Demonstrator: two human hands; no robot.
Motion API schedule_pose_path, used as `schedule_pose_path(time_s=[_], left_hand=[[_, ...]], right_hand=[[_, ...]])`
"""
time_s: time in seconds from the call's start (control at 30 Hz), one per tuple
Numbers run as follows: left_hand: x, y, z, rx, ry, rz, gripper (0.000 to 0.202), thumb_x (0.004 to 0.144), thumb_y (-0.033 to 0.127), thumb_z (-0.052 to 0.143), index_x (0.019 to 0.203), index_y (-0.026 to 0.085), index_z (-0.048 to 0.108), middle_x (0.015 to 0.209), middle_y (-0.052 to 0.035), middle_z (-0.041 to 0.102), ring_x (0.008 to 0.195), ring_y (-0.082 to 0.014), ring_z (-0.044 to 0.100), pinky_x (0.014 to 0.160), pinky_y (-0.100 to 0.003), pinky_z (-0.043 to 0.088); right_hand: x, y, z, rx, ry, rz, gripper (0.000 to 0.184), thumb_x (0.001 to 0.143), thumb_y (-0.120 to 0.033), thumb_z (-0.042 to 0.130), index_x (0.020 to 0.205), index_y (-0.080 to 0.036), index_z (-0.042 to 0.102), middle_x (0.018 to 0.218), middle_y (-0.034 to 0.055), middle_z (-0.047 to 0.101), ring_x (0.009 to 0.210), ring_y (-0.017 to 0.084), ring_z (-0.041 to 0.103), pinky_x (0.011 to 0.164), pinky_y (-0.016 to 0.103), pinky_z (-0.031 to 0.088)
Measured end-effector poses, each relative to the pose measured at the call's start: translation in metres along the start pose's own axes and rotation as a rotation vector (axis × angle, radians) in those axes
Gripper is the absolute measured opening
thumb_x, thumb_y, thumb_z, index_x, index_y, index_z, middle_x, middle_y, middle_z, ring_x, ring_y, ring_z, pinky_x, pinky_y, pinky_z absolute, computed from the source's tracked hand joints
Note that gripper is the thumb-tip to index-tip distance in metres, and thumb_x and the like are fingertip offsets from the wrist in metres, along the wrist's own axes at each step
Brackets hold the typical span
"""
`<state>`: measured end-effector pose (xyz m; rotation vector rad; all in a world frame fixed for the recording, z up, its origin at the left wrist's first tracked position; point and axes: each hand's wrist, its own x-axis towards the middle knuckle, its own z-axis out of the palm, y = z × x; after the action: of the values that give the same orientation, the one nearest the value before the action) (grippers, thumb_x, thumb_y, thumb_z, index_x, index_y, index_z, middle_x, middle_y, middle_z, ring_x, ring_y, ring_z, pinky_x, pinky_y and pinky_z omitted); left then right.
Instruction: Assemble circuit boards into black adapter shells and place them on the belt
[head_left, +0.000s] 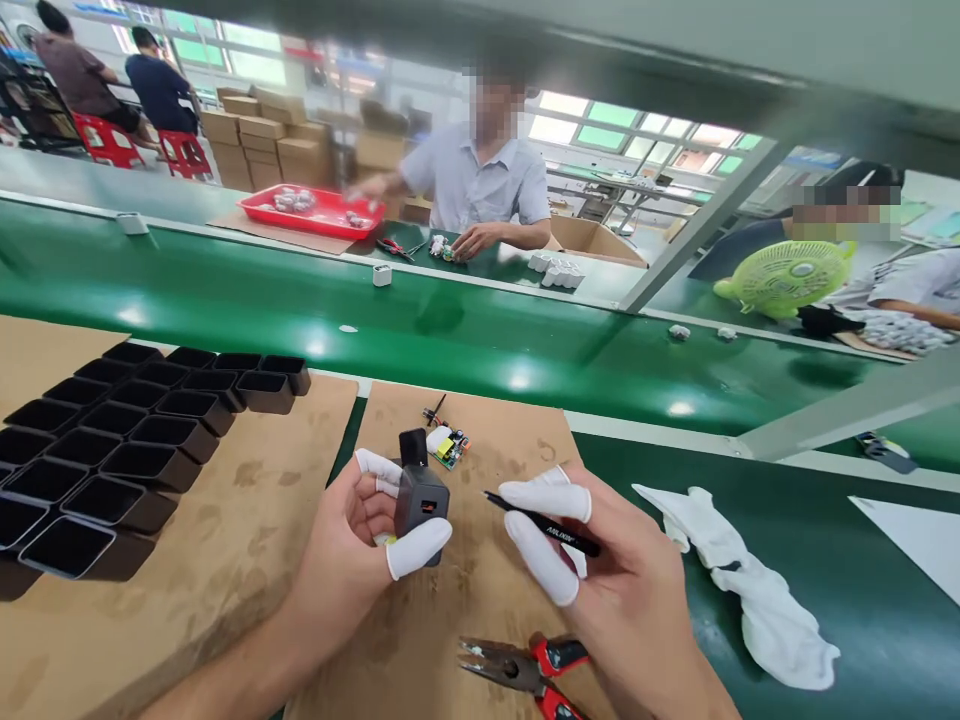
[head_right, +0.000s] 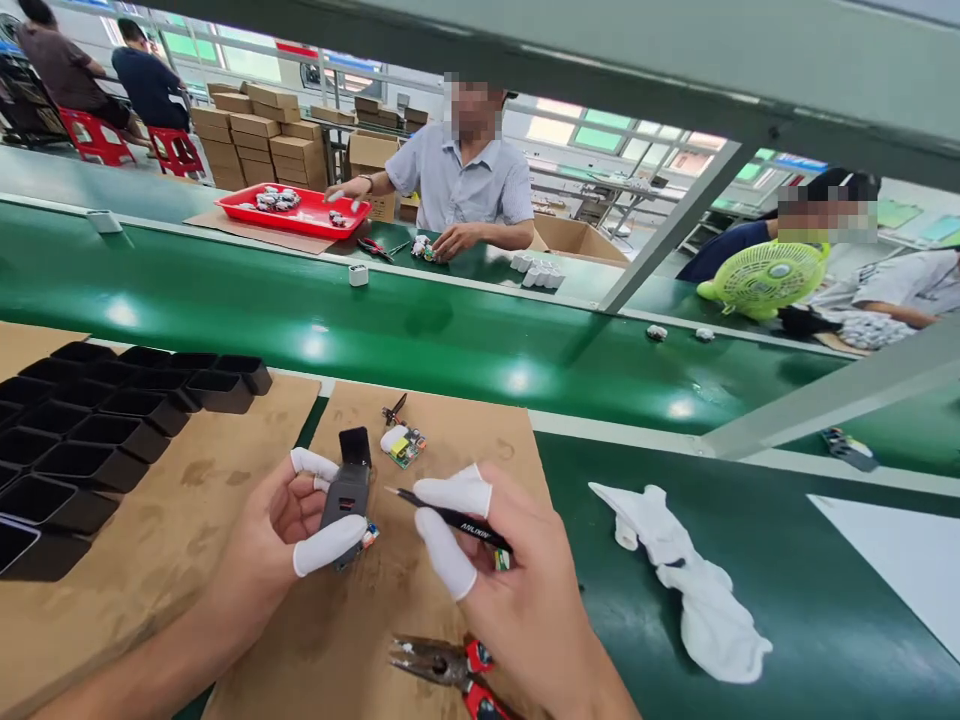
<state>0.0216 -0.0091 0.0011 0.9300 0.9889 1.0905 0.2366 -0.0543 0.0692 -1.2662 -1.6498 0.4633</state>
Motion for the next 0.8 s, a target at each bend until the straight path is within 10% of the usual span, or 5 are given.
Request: schedule_pose_path(time_s=[0.8], left_hand=[[-0.013,0.006,-0.002,0.586,0.148,0.269,0.051,0.077,0.042,0.098,0.107,0.025,0.061,0.096,-0.0002,0.075,0.085,-0.0211,0.073,0.074,-0.031,0.062]], right_hand=[[-0.021,-0.001,0.022,-0.459,-0.056,-0.255,0.037,0.109,-0.011,0.059,0.077,-0.027,0.055,0.072,-0.0026,0.049,0.055,0.014,0.041,0.051,0.031,0.032]])
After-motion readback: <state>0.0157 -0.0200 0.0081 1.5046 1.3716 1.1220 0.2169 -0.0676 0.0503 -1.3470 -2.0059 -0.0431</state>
